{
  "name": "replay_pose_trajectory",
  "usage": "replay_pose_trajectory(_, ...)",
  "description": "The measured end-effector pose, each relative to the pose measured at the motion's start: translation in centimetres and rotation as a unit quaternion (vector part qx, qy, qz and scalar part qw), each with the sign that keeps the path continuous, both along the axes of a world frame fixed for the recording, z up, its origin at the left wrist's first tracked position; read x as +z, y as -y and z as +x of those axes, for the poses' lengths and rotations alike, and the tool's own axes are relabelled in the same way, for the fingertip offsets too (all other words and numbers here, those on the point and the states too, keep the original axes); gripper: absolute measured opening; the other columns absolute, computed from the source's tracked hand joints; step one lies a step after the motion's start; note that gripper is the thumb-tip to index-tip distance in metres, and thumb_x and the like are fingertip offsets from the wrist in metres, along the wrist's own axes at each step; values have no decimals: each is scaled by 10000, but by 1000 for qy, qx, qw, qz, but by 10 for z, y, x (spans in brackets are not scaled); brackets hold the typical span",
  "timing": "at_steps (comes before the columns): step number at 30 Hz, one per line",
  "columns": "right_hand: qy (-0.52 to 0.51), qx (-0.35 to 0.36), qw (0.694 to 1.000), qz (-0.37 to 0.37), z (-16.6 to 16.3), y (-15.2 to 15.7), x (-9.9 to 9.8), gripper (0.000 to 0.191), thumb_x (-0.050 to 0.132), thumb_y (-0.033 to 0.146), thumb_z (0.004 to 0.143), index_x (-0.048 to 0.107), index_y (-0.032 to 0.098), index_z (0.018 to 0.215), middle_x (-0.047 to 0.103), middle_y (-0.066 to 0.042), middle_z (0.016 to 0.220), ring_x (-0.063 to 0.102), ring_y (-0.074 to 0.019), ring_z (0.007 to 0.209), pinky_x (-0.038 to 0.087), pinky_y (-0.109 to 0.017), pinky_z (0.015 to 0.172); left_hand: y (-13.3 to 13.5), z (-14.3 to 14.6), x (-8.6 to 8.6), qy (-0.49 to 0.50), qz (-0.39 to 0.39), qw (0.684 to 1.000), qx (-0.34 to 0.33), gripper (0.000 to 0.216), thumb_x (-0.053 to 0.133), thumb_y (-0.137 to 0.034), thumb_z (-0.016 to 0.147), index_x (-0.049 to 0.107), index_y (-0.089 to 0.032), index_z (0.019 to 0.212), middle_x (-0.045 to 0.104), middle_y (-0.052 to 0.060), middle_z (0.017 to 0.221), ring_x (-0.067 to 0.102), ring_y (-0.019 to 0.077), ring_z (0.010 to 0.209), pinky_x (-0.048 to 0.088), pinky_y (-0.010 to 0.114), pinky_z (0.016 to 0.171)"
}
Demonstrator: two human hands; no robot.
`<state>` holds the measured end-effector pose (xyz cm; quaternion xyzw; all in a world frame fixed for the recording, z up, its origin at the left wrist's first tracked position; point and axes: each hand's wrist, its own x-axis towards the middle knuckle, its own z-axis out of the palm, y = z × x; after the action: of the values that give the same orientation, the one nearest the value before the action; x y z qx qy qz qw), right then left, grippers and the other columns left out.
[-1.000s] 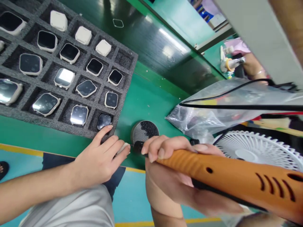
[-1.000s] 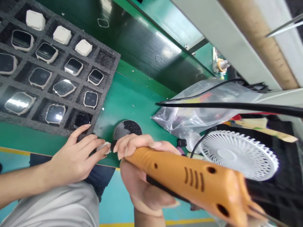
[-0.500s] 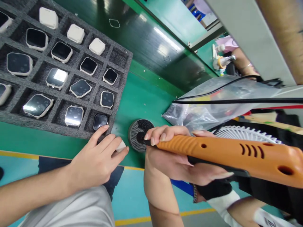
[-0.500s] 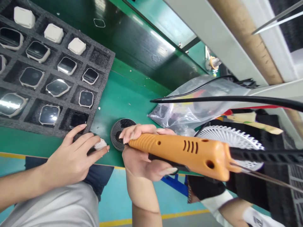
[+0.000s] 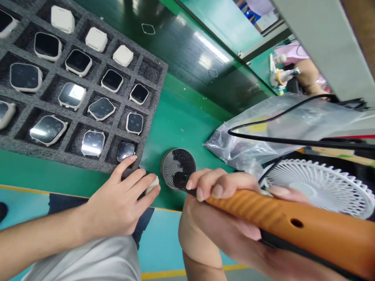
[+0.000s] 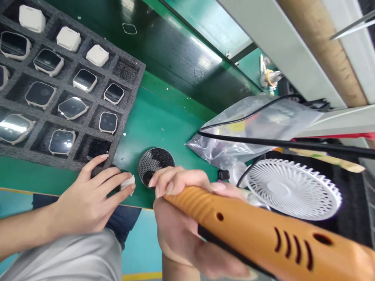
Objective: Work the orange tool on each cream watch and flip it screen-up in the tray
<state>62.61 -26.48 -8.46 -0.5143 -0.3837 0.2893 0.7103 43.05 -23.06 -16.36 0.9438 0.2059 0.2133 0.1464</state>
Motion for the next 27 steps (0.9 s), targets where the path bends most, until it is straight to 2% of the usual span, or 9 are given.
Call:
replay_pose_trajectory(2, 5, 27, 1000, -1, -2, 5, 5, 388, 613, 663, 969, 687, 346, 1179, 679, 22, 875, 603, -185, 690, 597, -446, 651, 1, 0, 0, -3, -5, 1000, 4, 455, 651, -234, 894, 726, -178, 1339, 693, 121, 1377, 603, 323, 1250, 201, 676, 1338)
replay_pose_trajectory(5, 12, 61, 998, -1, -4, 7, 7, 386, 590, 645, 989, 682, 320, 1178, 681, 3, 891, 619, -195, 710, 596, -451, 637, 2, 0, -1, -4, -8, 1000, 15, 414, 683, -275, 908, 737, -196, 1312, 702, 132, 1315, 603, 322, 1255, 225, 658, 1334)
replay_pose_trajectory(17, 8, 48, 999, -17, -6, 14, -5, 442, 574, 681, 980, 626, 319, 1228, 685, -6, 890, 648, -215, 693, 584, -481, 645, 2, 1, -2, 2, 2, 1000, 19, 405, 695, -262, 902, 740, -204, 1301, 701, 139, 1302, 601, 317, 1246, 240, 658, 1325)
replay_pose_trajectory(27, 13, 36, 999, -16, -10, 12, -2, 438, 598, 665, 975, 653, 298, 1208, 692, -13, 858, 648, -225, 671, 588, -490, 614, 1, 3, 1, 3, 3, 1000, 21, 361, 684, -256, 927, 741, -204, 1280, 708, 131, 1312, 608, 301, 1222, 246, 644, 1329)
